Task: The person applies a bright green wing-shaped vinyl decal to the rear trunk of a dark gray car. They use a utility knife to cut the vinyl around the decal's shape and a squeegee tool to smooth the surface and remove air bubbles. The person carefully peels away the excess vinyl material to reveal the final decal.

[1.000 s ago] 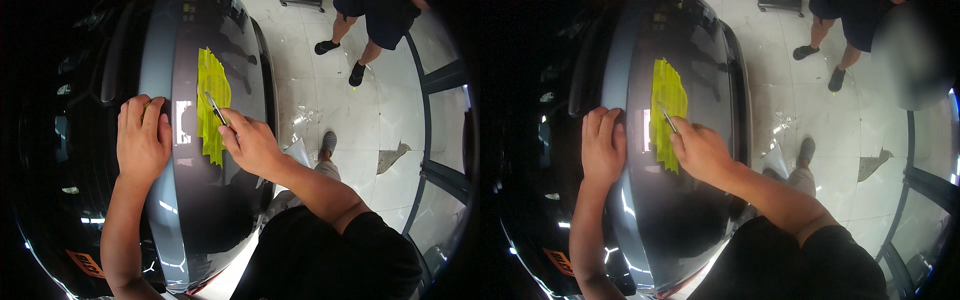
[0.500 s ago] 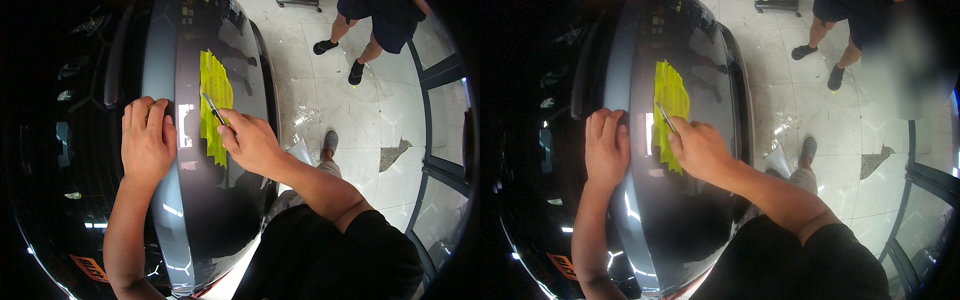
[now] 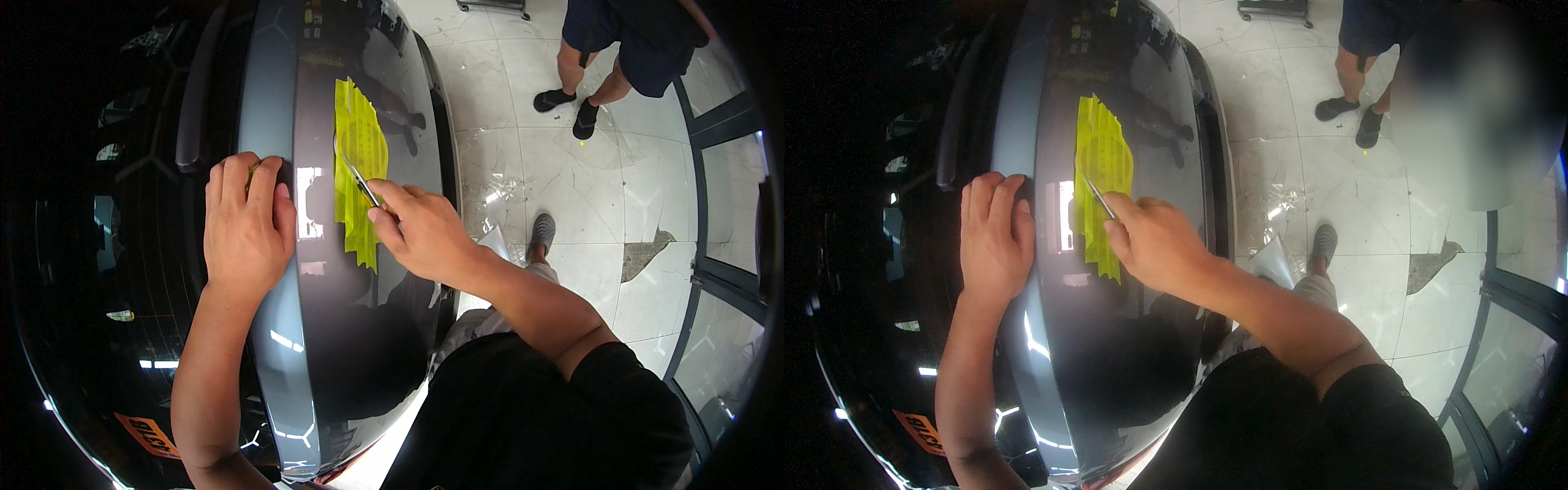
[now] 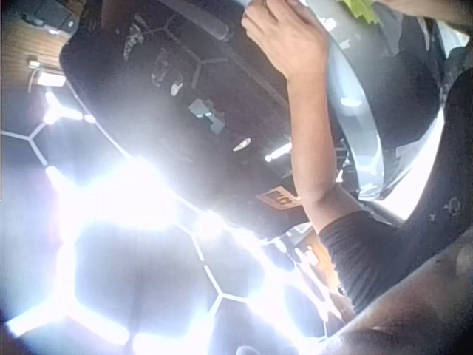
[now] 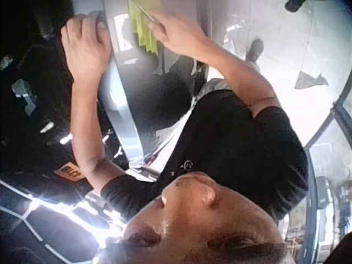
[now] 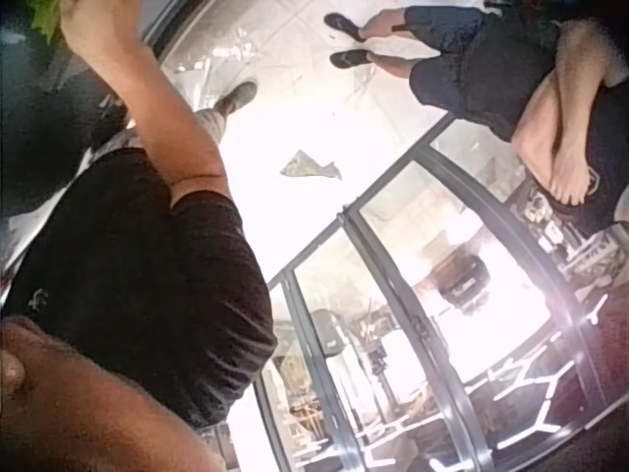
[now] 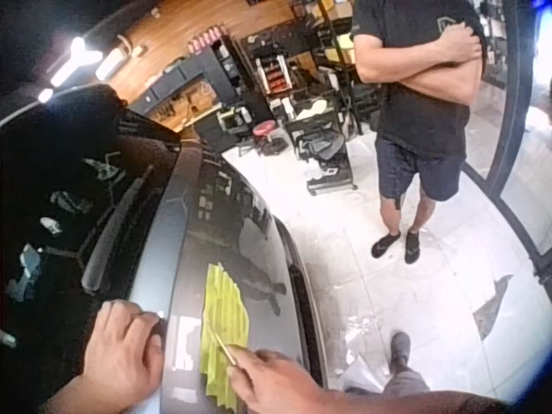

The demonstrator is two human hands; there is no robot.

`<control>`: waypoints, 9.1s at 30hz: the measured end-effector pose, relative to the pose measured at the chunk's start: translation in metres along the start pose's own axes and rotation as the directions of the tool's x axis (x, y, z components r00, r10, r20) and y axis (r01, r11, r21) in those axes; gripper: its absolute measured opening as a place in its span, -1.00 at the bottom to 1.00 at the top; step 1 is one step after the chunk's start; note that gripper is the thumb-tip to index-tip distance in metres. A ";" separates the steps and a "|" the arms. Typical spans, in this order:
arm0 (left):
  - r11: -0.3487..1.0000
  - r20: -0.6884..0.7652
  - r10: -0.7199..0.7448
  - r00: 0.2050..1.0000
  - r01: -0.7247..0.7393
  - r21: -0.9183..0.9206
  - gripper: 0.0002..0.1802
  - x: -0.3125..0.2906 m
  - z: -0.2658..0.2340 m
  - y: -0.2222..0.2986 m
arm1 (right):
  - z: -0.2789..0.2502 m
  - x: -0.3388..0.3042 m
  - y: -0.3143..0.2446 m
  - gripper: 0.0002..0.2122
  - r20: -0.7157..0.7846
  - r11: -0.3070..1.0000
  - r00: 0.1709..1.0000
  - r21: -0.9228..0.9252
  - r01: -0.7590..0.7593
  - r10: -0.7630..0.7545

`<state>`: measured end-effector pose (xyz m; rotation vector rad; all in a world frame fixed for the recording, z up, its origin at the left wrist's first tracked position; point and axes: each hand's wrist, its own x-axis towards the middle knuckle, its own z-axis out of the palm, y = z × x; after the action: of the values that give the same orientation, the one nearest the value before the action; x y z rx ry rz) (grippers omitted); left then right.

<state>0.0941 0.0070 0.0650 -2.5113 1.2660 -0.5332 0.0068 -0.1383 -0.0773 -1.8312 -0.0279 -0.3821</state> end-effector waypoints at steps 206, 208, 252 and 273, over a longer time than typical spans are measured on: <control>0.994 0.121 0.047 0.992 -0.058 0.087 -0.69 -0.013 -0.006 -0.004 | -0.036 0.106 0.116 -0.85 -0.110 0.288 0.271 -0.519 0.805 -0.956; 0.995 0.124 0.043 0.991 -0.055 0.089 -0.68 -0.012 -0.006 -0.003 | -0.036 0.106 0.116 -0.85 -0.098 0.290 0.281 -0.523 0.801 -0.955; 0.991 0.137 0.024 0.990 -0.041 0.124 -0.68 -0.013 -0.005 0.000 | -0.054 0.077 0.130 -0.76 0.165 0.461 0.616 -0.523 0.717 -0.770; 0.989 0.151 0.034 0.988 -0.055 0.138 -0.68 -0.013 -0.004 0.002 | -0.059 0.087 0.140 -0.75 0.181 0.414 0.579 -0.536 0.736 -0.795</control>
<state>0.0835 0.0164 0.0650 -2.3521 1.1834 -0.4024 0.1047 -0.2501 -0.1697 -2.3006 -0.8169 -1.2682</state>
